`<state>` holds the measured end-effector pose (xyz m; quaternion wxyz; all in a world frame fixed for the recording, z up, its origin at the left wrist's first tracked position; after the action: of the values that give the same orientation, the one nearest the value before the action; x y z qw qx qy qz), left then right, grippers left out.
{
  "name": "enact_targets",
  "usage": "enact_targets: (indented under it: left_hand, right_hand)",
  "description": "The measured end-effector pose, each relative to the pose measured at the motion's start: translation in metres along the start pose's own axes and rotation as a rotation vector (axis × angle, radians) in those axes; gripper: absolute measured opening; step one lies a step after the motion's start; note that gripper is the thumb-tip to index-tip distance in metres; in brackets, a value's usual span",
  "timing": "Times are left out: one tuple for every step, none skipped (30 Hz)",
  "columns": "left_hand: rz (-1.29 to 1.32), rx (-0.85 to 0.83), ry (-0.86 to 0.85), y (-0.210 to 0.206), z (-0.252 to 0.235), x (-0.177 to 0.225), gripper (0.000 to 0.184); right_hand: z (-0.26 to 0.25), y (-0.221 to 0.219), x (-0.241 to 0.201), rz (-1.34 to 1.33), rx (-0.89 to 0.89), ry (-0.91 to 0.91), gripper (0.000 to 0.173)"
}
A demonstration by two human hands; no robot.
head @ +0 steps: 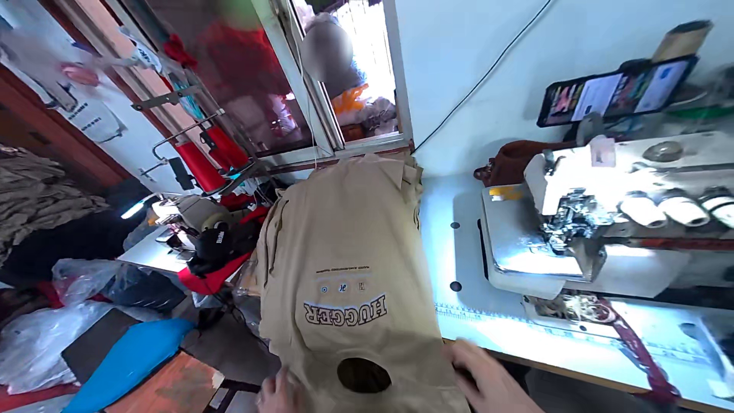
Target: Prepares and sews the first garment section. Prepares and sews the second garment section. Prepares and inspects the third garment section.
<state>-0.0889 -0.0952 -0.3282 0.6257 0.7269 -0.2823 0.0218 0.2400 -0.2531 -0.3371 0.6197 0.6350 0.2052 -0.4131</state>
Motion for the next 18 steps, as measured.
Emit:
enact_targets:
  left_hand:
    - [0.058,0.024,-0.132,-0.003,-0.018,0.022,0.040]
    - [0.115,0.025,-0.250,-0.007,-0.038,0.049,0.032]
    - [0.164,0.014,-0.359,-0.011,-0.057,0.079,0.027]
    - [0.199,0.005,-0.461,-0.018,-0.077,0.107,0.024]
    - [0.211,-0.016,-0.532,-0.026,-0.095,0.133,0.025]
    - [0.213,-0.032,-0.583,-0.037,-0.111,0.154,0.027]
    - [0.212,-0.055,-0.609,-0.051,-0.124,0.169,0.031]
    - [0.229,-0.060,-0.625,-0.067,-0.134,0.178,0.034]
    - [0.263,-0.065,-0.624,-0.083,-0.142,0.183,0.037]
    - [0.295,-0.073,-0.610,-0.096,-0.147,0.184,0.039]
    - [0.311,-0.098,-0.581,-0.108,-0.150,0.182,0.040]
    - [0.313,-0.117,-0.558,-0.114,-0.151,0.180,0.039]
    - [0.311,-0.112,-0.553,-0.116,-0.151,0.180,0.037]
    - [0.312,-0.101,-0.555,-0.115,-0.149,0.180,0.035]
    - [0.308,-0.106,-0.558,-0.114,-0.148,0.180,0.034]
    - [0.299,-0.120,-0.561,-0.114,-0.147,0.180,0.035]
    - [0.286,-0.133,-0.565,-0.115,-0.147,0.180,0.035]
    - [0.279,-0.149,-0.563,-0.116,-0.147,0.180,0.037]
  right_hand:
    - [-0.019,0.017,-0.001,-0.009,0.163,-0.034,0.034]
    - [-0.038,0.031,-0.003,-0.006,0.241,-0.113,0.036]
    - [-0.059,0.042,-0.006,0.004,0.241,-0.217,0.041]
    - [-0.078,0.048,-0.009,0.007,0.206,-0.311,0.048]
    - [-0.097,0.051,-0.011,0.003,0.173,-0.378,0.052]
    - [-0.113,0.049,-0.011,-0.002,0.160,-0.415,0.051]
    - [-0.127,0.047,-0.011,-0.006,0.153,-0.432,0.046]
    - [-0.137,0.044,-0.011,-0.022,0.148,-0.434,0.038]
    - [-0.143,0.043,-0.010,-0.074,0.137,-0.434,0.032]
    - [-0.148,0.042,-0.009,-0.177,0.130,-0.433,0.026]
    - [-0.151,0.041,-0.006,-0.350,0.136,-0.433,0.020]
    - [-0.151,0.038,-0.004,-0.595,0.115,-0.451,0.012]
    - [-0.149,0.035,-0.005,-0.834,0.067,-0.492,0.008]
    - [-0.147,0.034,-0.005,-1.005,0.014,-0.537,0.009]
    - [-0.146,0.033,-0.003,-1.095,-0.028,-0.576,0.011]
    - [-0.147,0.032,-0.002,-1.147,-0.061,-0.598,0.012]
    - [-0.149,0.031,0.000,-1.184,-0.086,-0.619,0.008]
    - [-0.151,0.031,0.001,-1.199,-0.088,-0.647,0.009]
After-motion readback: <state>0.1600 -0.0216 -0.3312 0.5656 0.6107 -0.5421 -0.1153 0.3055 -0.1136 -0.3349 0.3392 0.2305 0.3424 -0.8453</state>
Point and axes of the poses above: each hand's wrist, its own z-axis away from the middle knuckle, its own y-axis out of the back of the hand, x = y × z, the point moved 6 cm from there along -z, towards the middle knuckle, and after that the axes turned 10 degrees about -y, right-handed, at the moved point
